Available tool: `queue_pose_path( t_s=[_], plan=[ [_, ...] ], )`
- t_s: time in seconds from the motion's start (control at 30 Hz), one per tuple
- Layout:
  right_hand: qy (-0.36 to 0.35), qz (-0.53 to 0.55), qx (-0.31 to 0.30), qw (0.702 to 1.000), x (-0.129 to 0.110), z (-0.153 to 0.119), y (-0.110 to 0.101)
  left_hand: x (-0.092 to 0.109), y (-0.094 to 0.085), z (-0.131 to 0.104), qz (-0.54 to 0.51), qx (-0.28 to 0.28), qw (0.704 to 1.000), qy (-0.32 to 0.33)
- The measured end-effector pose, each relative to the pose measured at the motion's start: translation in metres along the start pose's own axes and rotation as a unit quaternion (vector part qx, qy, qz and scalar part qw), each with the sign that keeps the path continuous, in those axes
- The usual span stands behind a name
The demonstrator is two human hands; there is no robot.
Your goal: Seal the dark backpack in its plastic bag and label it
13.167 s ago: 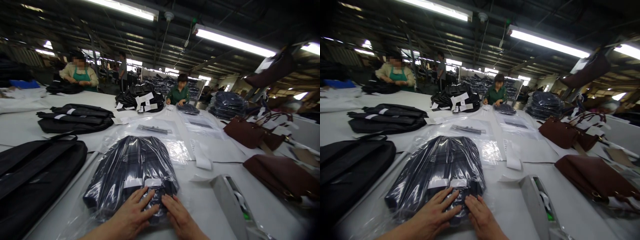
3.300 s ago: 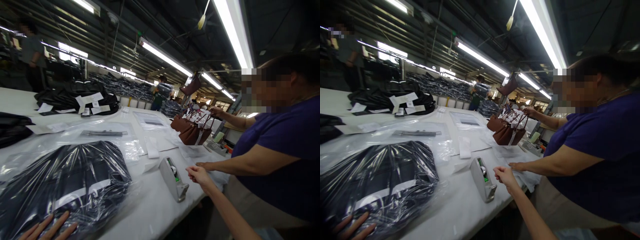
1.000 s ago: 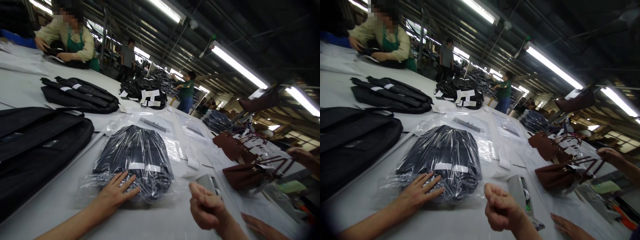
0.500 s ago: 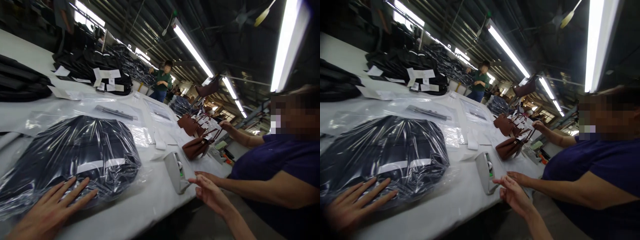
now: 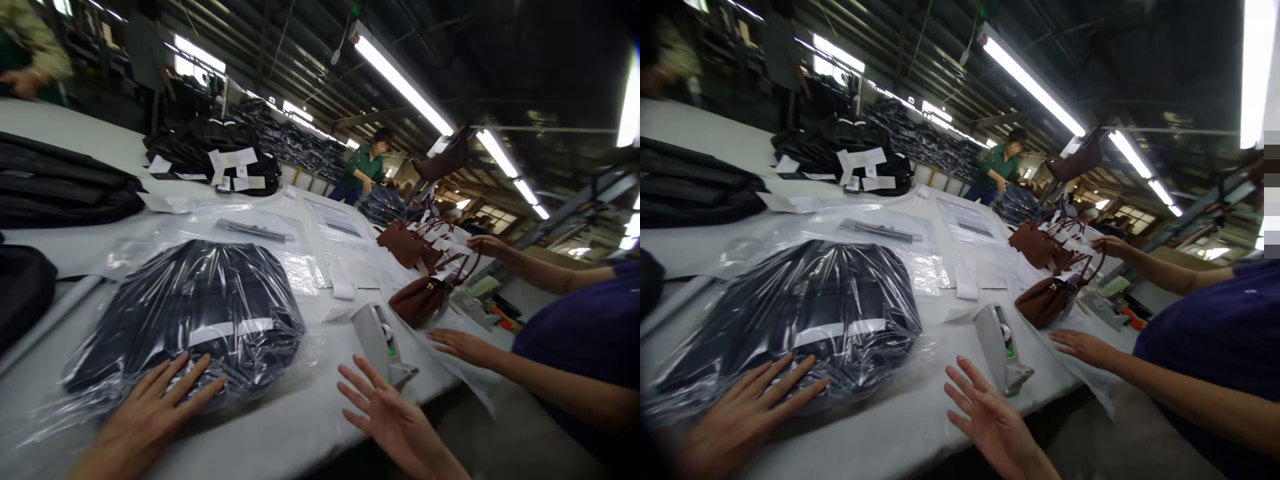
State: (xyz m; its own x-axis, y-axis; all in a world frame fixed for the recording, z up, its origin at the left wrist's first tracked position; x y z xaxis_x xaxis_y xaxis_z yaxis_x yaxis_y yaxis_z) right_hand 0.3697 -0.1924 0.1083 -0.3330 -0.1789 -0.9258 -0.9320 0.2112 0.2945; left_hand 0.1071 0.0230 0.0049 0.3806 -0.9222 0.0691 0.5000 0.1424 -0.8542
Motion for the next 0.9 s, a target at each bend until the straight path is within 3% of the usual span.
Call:
queue_pose_path(
  t_s=[0.13,0.3,0.43,0.63,0.77,0.9],
  plan=[
    [-0.025,-0.196,-0.085,0.977,-0.004,0.040,0.044,0.014,-0.017,0.003,0.028,-0.015,0.999,0.015],
    [-0.009,-0.407,-0.264,0.874,-0.012,0.099,0.126,0.021,-0.023,0.007,0.007,-0.077,0.997,0.010],
    [-0.012,-0.464,-0.346,0.815,-0.017,0.135,0.168,0.025,-0.031,0.010,-0.024,-0.089,0.996,-0.005],
    [0.011,-0.501,-0.423,0.754,-0.001,0.160,0.183,0.025,-0.038,0.009,-0.063,-0.061,0.996,-0.023],
    [0.019,-0.565,-0.463,0.683,0.013,0.166,0.184,0.026,-0.037,0.010,-0.070,-0.052,0.996,-0.030],
    [-0.016,-0.606,-0.484,0.631,0.026,0.174,0.177,0.027,-0.039,0.012,-0.072,-0.004,0.996,-0.047]
  ],
)
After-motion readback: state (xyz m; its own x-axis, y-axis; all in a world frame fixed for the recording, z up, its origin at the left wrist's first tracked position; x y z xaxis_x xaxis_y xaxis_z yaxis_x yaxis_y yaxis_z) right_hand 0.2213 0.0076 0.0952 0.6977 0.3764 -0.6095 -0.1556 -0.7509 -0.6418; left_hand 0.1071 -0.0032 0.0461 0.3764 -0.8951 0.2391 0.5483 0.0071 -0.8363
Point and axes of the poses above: each hand's wrist, its own z-axis towards the middle knuckle, its own y-axis out of the palm, x = y × z, the point moved 7 cm from there along z, towards the middle knuckle, and after that the axes turned 7 degrees about -z, right-handed, at the moved point
